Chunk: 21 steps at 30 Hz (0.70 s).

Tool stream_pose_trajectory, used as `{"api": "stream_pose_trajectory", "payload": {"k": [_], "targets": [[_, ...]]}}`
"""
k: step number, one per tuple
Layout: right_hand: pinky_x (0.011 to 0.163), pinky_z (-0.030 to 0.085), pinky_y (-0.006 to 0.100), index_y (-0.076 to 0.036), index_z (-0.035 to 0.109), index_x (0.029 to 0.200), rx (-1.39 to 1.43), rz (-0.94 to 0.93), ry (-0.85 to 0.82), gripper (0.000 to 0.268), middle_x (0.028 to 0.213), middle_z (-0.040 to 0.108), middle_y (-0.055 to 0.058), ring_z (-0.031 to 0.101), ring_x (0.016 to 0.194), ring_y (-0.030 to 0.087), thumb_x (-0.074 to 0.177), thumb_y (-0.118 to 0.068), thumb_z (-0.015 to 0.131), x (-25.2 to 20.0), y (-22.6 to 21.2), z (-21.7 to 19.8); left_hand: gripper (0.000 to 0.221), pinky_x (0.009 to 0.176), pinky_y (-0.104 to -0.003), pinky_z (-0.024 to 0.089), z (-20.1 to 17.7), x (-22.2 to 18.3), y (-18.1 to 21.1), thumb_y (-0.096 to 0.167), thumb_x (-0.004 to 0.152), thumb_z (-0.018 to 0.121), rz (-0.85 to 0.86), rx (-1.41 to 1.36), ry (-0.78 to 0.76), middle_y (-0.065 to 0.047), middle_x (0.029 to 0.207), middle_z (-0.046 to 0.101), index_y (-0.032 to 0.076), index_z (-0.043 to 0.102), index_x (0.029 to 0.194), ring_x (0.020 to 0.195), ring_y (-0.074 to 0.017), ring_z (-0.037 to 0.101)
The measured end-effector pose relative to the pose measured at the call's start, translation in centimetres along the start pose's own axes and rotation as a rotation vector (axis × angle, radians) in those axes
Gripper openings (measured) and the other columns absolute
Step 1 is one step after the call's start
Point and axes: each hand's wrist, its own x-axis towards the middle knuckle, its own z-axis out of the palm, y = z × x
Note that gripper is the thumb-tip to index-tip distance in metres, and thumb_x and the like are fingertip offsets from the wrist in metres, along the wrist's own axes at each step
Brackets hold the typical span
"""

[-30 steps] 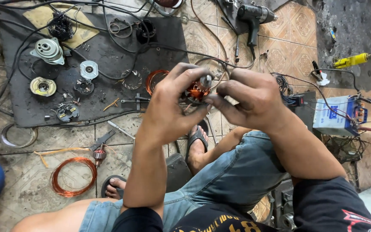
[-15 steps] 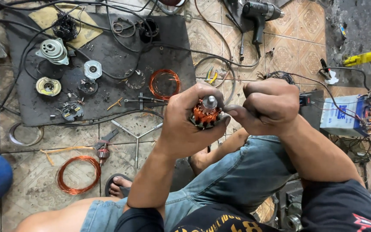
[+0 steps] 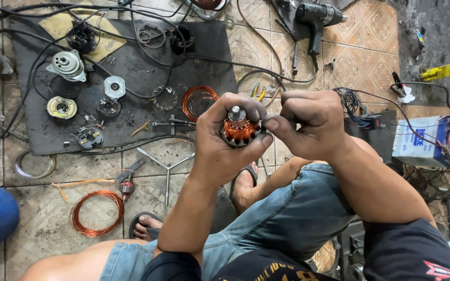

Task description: Manually winding and securing copper wire onto an electric motor armature for repair.

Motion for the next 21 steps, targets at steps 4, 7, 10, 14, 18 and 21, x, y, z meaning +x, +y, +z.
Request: {"api": "stream_pose_trajectory", "payload": {"k": [4, 7, 10, 14, 18, 21], "targets": [[0.051, 0.02, 0.035, -0.006, 0.036, 0.062, -0.013, 0.024, -0.019, 0.047, 0.058, 0.029, 0.004, 0.026, 0.052, 0.02, 0.1, -0.02, 0.061, 0.1, 0.1, 0.2, 0.029, 0.092, -0.031, 0.047, -0.3, 0.3, 0.3, 0.001, 0.079, 0.072, 0.05, -0.021, -0.013, -0.007, 0.1, 0.057, 0.014, 0.054, 0.097, 0.098, -0.0166, 0.057], [0.051, 0.017, 0.036, -0.006, 0.029, 0.063, 0.004, 0.036, -0.04, 0.05, 0.059, 0.024, 0.005, 0.022, 0.053, 0.021, 0.101, -0.019, 0.059, 0.4, 0.0, 0.5, 0.026, 0.091, -0.03, 0.048, -0.5, 0.3, 0.4, 0.005, 0.08, 0.072, 0.047, 0.008, -0.007, -0.002, 0.095, 0.057, 0.015, 0.055, 0.097, 0.096, -0.0162, 0.057], [0.051, 0.017, 0.034, -0.007, 0.031, 0.063, 0.02, 0.079, -0.049, 0.05, 0.061, 0.025, 0.004, 0.021, 0.054, 0.019, 0.101, -0.023, 0.058, 0.5, -0.3, 0.8, 0.025, 0.091, -0.031, 0.051, -0.6, 0.3, 0.2, 0.002, 0.079, 0.069, 0.069, -0.037, -0.008, -0.004, 0.095, 0.059, 0.013, 0.055, 0.095, 0.093, -0.0158, 0.06], [0.052, 0.021, 0.036, -0.006, 0.036, 0.065, 0.074, 0.07, -0.093, 0.046, 0.061, 0.028, 0.005, 0.025, 0.053, 0.021, 0.104, -0.024, 0.051, 1.1, -1.0, 1.1, 0.027, 0.09, -0.032, 0.048, -0.9, 0.3, 0.0, 0.001, 0.078, 0.07, 0.103, -0.13, -0.02, -0.009, 0.099, 0.058, 0.014, 0.053, 0.094, 0.093, -0.0169, 0.057], [0.04, 0.03, 0.03, -0.011, 0.045, 0.059, 0.276, 0.057, -0.006, 0.048, 0.05, 0.033, 0.002, 0.03, 0.041, 0.022, 0.104, -0.018, 0.061, 1.1, -0.5, 2.0, 0.026, 0.074, -0.033, 0.05, -1.5, 1.2, -1.8, 0.003, 0.073, 0.083, 0.276, -0.272, -0.052, -0.015, 0.085, 0.06, 0.005, 0.059, 0.083, 0.082, -0.0208, 0.058], [0.042, 0.033, 0.03, -0.01, 0.048, 0.061, 0.299, 0.083, -0.04, 0.044, 0.053, 0.036, 0.004, 0.032, 0.043, 0.024, 0.102, -0.015, 0.063, 0.7, -0.5, 1.9, 0.026, 0.074, -0.036, 0.051, -1.7, 1.3, -1.8, 0.0, 0.069, 0.084, 0.291, -0.313, -0.086, -0.018, 0.08, 0.059, 0.001, 0.06, 0.08, 0.079, -0.0253, 0.059]]}}
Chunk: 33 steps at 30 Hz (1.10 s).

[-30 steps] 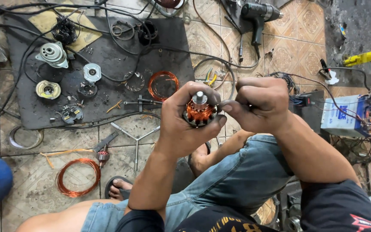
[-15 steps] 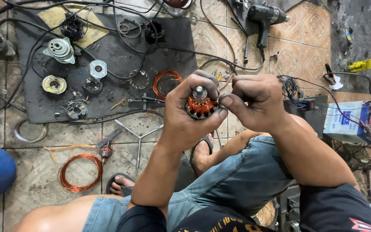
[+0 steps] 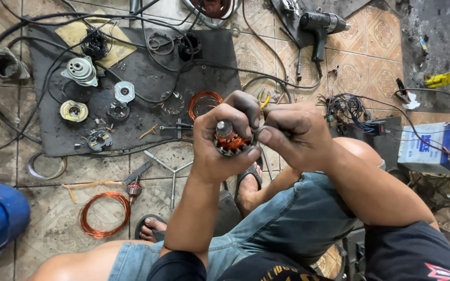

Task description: Manually winding and securing copper wire onto an electric motor armature for repair.

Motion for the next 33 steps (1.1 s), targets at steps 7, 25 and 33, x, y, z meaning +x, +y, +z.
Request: {"api": "stream_pose_trajectory", "payload": {"k": [7, 25, 33], "targets": [[0.042, 0.038, 0.033, -0.007, 0.052, 0.065, 0.035, -0.002, 0.001, 0.04, 0.055, 0.039, 0.006, 0.038, 0.043, 0.03, 0.102, -0.015, 0.062, -0.2, -0.5, 0.5, 0.029, 0.077, -0.039, 0.051, -0.2, 0.2, 0.1, 0.015, 0.076, 0.087, 0.047, 0.021, -0.074, -0.016, 0.083, 0.06, 0.0, 0.064, 0.087, 0.081, -0.0282, 0.057], [0.047, 0.032, 0.021, 0.002, 0.059, 0.079, 0.751, 0.538, 0.152, 0.03, 0.056, 0.036, 0.003, 0.031, 0.052, 0.008, 0.107, -0.006, 0.05, -3.5, 5.2, 0.8, 0.016, 0.082, -0.031, 0.053, 1.0, 0.1, 0.1, 0.002, 0.078, 0.076, -0.084, 0.184, 0.197, -0.013, 0.092, 0.065, 0.004, 0.069, 0.092, 0.09, -0.0153, 0.062], [0.048, 0.03, 0.02, 0.002, 0.06, 0.082, 0.747, 0.627, 0.204, 0.028, 0.058, 0.032, -0.001, 0.031, 0.053, 0.005, 0.106, -0.01, 0.053, -3.3, 6.2, 0.8, 0.022, 0.087, -0.038, 0.057, 2.0, -0.2, 1.9, 0.006, 0.083, 0.072, -0.152, 0.401, 0.304, -0.014, 0.098, 0.064, 0.004, 0.073, 0.104, 0.097, -0.0202, 0.065]]}}
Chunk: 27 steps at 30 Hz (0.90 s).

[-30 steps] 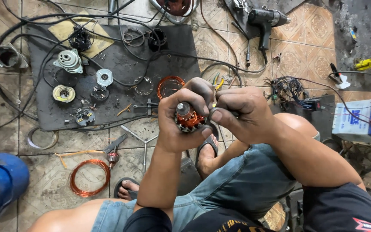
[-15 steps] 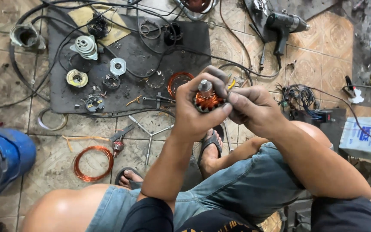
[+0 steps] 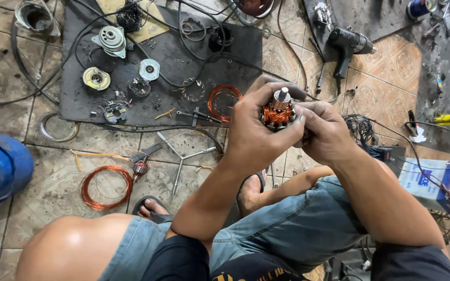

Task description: Manually winding and securing copper wire onto an electric motor armature for repair.

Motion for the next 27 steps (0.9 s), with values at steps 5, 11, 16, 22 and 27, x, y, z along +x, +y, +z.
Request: {"api": "stream_pose_trajectory", "payload": {"k": [5, 11, 16, 22, 27], "targets": [[0.044, 0.034, 0.02, 0.004, 0.064, 0.085, 0.018, -0.01, 0.032, 0.025, 0.054, 0.034, 0.0, 0.036, 0.047, 0.006, 0.104, -0.01, 0.056, 0.2, 1.1, -0.5, 0.019, 0.077, -0.037, 0.059, -0.4, 0.2, 0.1, 0.006, 0.081, 0.072, -0.045, 0.002, 0.014, -0.014, 0.093, 0.061, 0.004, 0.07, 0.1, 0.091, -0.0214, 0.065], [0.044, 0.03, 0.02, 0.001, 0.063, 0.083, 0.024, 0.008, 0.041, 0.027, 0.055, 0.032, 0.0, 0.033, 0.048, 0.007, 0.105, -0.013, 0.056, 0.1, 1.1, -0.1, 0.012, 0.052, -0.032, 0.06, -0.4, 0.2, -0.6, 0.005, 0.082, 0.071, -0.16, -0.161, 0.051, -0.012, 0.082, 0.059, 0.001, 0.066, 0.093, 0.074, -0.0164, 0.066], [0.047, 0.025, 0.021, -0.002, 0.06, 0.078, 0.037, 0.01, 0.017, 0.027, 0.057, 0.028, 0.0, 0.028, 0.053, 0.006, 0.103, -0.011, 0.054, -0.1, 0.3, 1.3, 0.013, 0.043, -0.031, 0.063, -0.6, 0.6, -1.3, 0.004, 0.081, 0.072, -0.247, -0.273, 0.062, -0.012, 0.071, 0.065, -0.001, 0.065, 0.091, 0.058, -0.0154, 0.068], [0.047, 0.026, 0.021, 0.003, 0.059, 0.075, 0.027, 0.007, -0.014, 0.029, 0.058, 0.026, 0.0, 0.027, 0.054, 0.007, 0.102, -0.008, 0.053, -0.2, -0.2, 2.0, 0.015, 0.044, -0.031, 0.059, -0.5, 0.7, -1.5, 0.005, 0.078, 0.075, -0.233, -0.283, 0.062, -0.013, 0.069, 0.064, 0.001, 0.066, 0.09, 0.066, -0.0106, 0.065], [0.048, 0.026, 0.022, 0.005, 0.06, 0.075, 0.023, 0.002, -0.012, 0.029, 0.058, 0.026, 0.001, 0.026, 0.056, 0.007, 0.101, -0.006, 0.053, -0.3, -0.3, 1.9, 0.014, 0.044, -0.03, 0.061, -0.6, 0.7, -1.9, 0.005, 0.08, 0.073, -0.255, -0.288, 0.043, -0.014, 0.071, 0.065, 0.001, 0.066, 0.092, 0.063, -0.0119, 0.066]]}}
